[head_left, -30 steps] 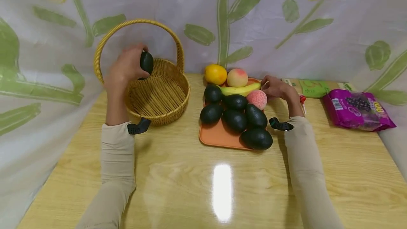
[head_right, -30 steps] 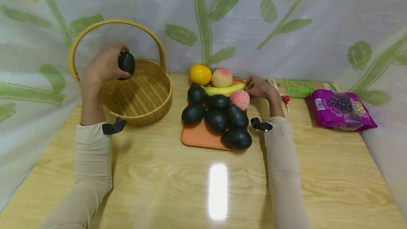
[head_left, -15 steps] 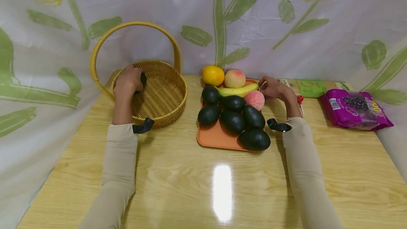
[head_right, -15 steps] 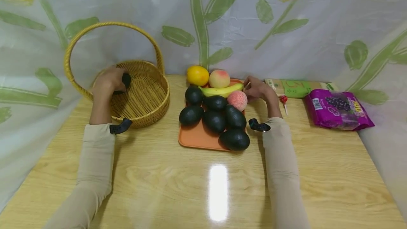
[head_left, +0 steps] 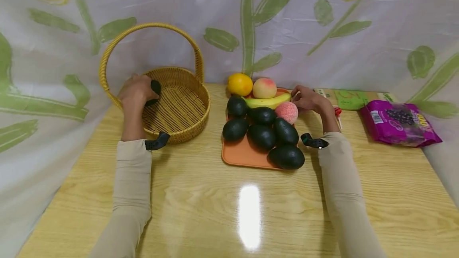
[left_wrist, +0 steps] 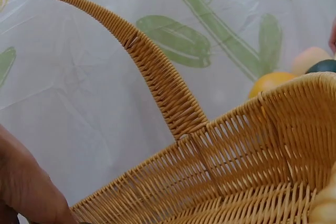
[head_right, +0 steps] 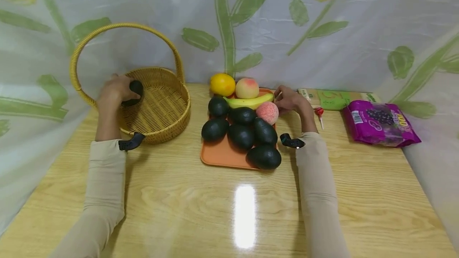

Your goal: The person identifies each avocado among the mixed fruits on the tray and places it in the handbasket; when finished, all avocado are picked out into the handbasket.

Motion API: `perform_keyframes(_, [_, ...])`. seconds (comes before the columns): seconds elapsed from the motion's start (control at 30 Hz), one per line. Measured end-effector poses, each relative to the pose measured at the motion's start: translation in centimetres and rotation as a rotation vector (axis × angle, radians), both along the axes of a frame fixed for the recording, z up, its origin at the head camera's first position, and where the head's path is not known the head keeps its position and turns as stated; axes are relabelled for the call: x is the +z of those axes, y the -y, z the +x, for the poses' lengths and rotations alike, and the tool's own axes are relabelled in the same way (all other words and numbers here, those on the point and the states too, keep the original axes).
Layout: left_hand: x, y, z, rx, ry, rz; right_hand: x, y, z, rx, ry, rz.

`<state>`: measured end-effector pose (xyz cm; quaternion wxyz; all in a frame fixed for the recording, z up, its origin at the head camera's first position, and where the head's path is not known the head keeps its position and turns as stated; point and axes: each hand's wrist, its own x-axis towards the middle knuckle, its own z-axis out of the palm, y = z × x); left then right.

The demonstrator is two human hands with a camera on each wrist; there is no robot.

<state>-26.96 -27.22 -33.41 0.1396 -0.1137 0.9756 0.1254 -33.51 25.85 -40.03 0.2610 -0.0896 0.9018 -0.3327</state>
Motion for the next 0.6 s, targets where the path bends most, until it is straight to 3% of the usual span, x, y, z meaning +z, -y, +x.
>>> perform_keyframes(0.17, [0.1,-0.1,0.2,0.061,0.019,0.023,-0.1,0.3,0.0,-0.005,0.017,-0.008])
perform_keyframes(0.43, [0.3,-2.0,-0.4,0.126,0.054,0.107,0.2,-0.4,0.6,0.007,0.019,0.016])
perform_keyframes(0.6, [0.3,-2.5,-0.7,0.132,0.043,0.131,0.3,-0.6,0.6,0.006,0.004,0.014])
